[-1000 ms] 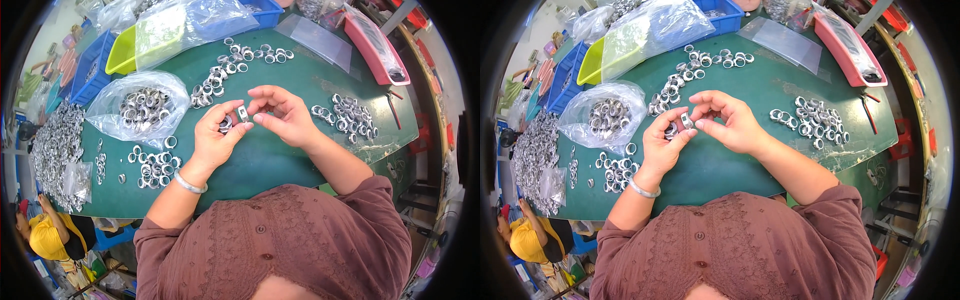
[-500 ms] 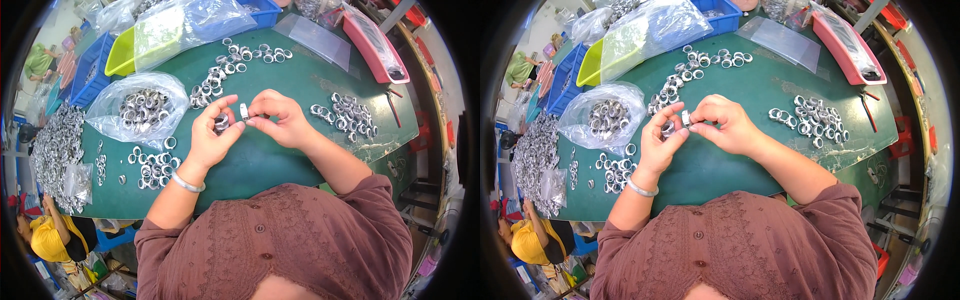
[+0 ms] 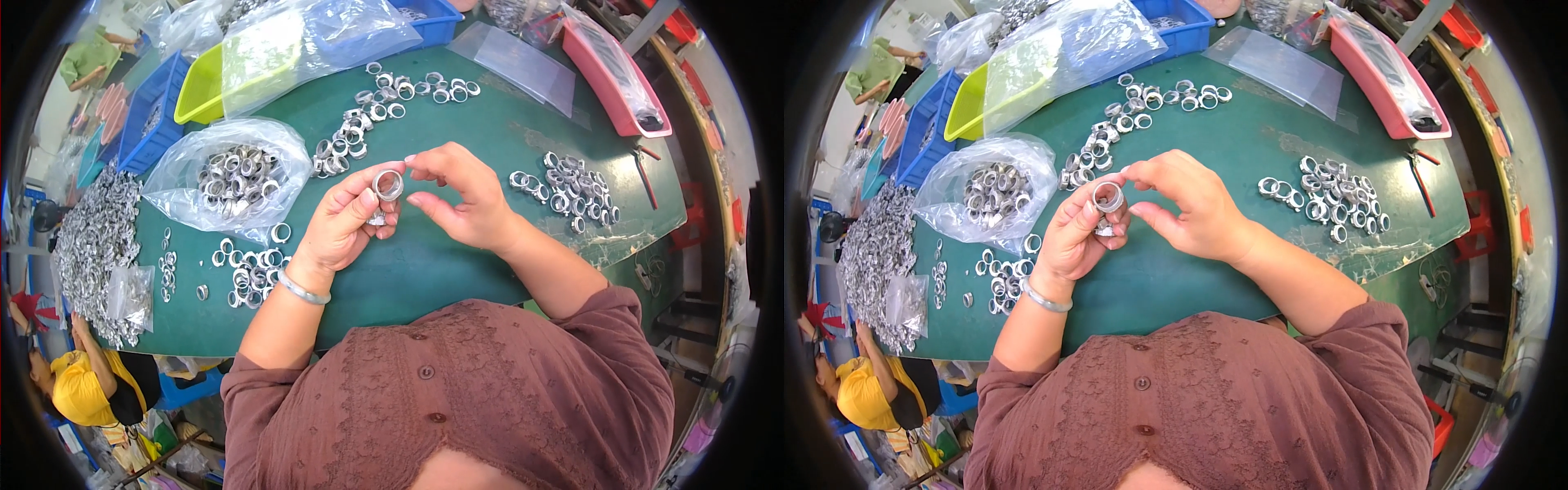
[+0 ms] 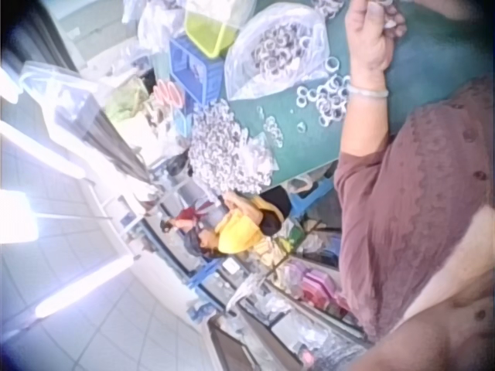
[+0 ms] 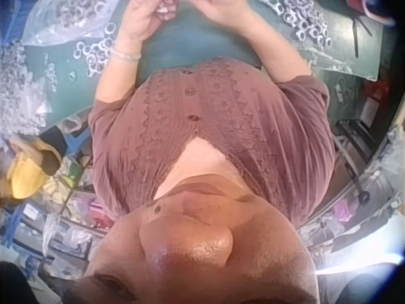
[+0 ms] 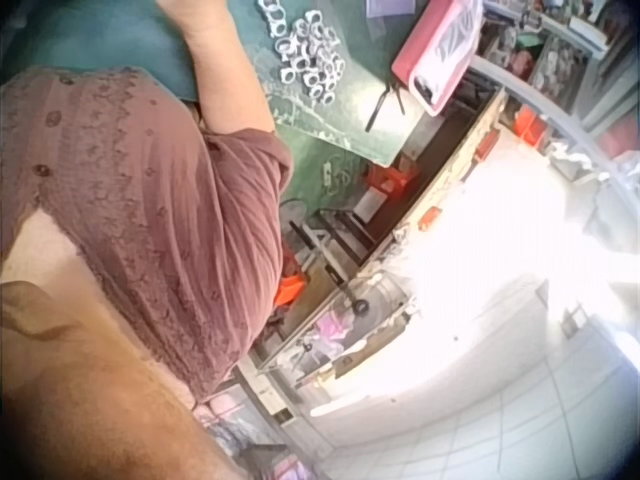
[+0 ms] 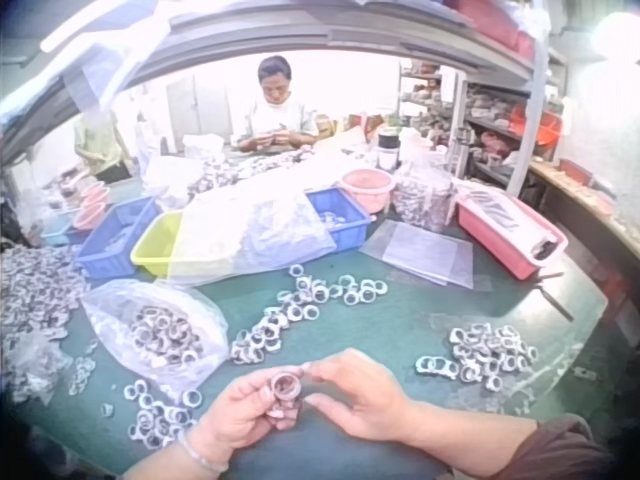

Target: The person picks up small metal rings and white plastic components, fits them together by hand, and places the assembled items into a collection on the table.

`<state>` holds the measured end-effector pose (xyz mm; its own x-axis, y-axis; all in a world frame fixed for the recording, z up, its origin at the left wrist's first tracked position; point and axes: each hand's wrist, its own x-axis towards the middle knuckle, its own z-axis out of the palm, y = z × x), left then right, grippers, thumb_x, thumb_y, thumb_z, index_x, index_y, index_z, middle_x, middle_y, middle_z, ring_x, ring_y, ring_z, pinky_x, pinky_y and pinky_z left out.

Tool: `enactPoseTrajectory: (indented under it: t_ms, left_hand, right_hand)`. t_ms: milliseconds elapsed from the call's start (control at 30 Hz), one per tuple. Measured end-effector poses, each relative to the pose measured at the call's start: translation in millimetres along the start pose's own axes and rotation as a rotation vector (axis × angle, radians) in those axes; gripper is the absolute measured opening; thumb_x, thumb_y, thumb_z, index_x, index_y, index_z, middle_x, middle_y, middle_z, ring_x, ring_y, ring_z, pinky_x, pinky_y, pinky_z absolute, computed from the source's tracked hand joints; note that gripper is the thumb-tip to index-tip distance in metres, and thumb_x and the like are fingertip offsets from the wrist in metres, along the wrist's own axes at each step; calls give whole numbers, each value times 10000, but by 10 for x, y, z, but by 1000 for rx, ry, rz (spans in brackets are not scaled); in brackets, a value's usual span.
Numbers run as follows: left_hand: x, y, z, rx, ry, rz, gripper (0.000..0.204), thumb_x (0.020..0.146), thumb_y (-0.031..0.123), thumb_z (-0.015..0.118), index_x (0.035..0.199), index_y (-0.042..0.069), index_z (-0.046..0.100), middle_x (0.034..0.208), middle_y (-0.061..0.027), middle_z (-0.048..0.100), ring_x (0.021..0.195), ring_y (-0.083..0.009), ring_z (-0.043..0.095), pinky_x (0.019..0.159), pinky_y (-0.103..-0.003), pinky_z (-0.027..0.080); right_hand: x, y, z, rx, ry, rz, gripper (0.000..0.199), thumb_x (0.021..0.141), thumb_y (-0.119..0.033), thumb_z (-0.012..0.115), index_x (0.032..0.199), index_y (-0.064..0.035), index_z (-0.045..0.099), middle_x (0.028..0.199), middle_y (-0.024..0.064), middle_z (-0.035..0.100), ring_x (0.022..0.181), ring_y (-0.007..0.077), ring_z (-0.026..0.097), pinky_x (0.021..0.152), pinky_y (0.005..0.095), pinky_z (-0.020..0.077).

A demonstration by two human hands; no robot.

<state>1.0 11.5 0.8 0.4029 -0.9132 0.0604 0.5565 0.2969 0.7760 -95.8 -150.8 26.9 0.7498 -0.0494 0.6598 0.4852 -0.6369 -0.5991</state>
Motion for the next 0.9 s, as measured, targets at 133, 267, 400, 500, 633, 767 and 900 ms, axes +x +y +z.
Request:
enactPoseTrajectory:
  t_ms: [133, 267, 400, 500, 633, 767, 900]
  left_hand:
    - [4, 19, -24, 241, -43, 61, 413, 848, 238, 542, 1202, 41, 463, 816, -26, 503, 676, -104, 470, 564, -222, 382]
    - [24, 39, -9, 518, -107, 179, 399, 830, 219, 574, 1173, 32, 493, 849, -23, 489, 691, -92, 461, 566, -206, 372]
    - [20, 45, -19, 541, -122, 202, 392, 818, 202, 592, 1159, 29, 508, 871, -15, 472, 695, -78, 451, 573, -194, 363]
    - [22, 45, -27, 552, -131, 211, 391, 816, 199, 595, 1157, 29, 510, 876, -14, 477, 692, -76, 453, 575, -193, 367]
    - [27, 39, 6, 532, -82, 197, 398, 811, 199, 600, 1153, 19, 504, 847, -16, 509, 669, -77, 462, 569, -194, 381]
    - [0, 227, -19, 401, 127, 309, 344, 815, 150, 585, 1118, 6, 513, 824, -11, 521, 647, -66, 457, 559, -188, 381]
    - [-50, 617, -381, 912, 730, 726, 282, 802, 112, 583, 1063, 11, 548, 861, -27, 533, 722, -102, 495, 610, -212, 411]
  right_hand:
    - [-2, 22, -20, -18, 15, -5, 383, 632, 14, 666, 990, -45, 542, 801, 74, 568, 711, 234, 546, 630, 323, 439]
    - [-5, 21, -29, -36, 7, -4, 383, 634, 24, 664, 991, -39, 542, 799, 76, 569, 713, 230, 548, 626, 318, 441]
    - [-7, 11, -18, -12, 13, 11, 388, 634, 25, 663, 996, -39, 541, 798, 76, 569, 715, 228, 549, 625, 316, 443]
    - [-7, 14, -13, -17, 8, 10, 392, 634, 25, 662, 1001, -38, 539, 797, 76, 569, 717, 225, 550, 628, 316, 445]
    - [-14, 21, -27, -29, 0, 8, 389, 641, 12, 664, 1006, -37, 537, 808, 78, 566, 726, 231, 550, 635, 318, 447]
    - [-20, 84, -39, -72, -86, 99, 313, 700, -81, 644, 994, -44, 542, 862, 90, 563, 802, 257, 548, 694, 341, 446]
    - [35, 350, -282, -389, -306, 212, 281, 750, -219, 595, 969, -49, 554, 918, 105, 570, 917, 292, 532, 796, 378, 434]
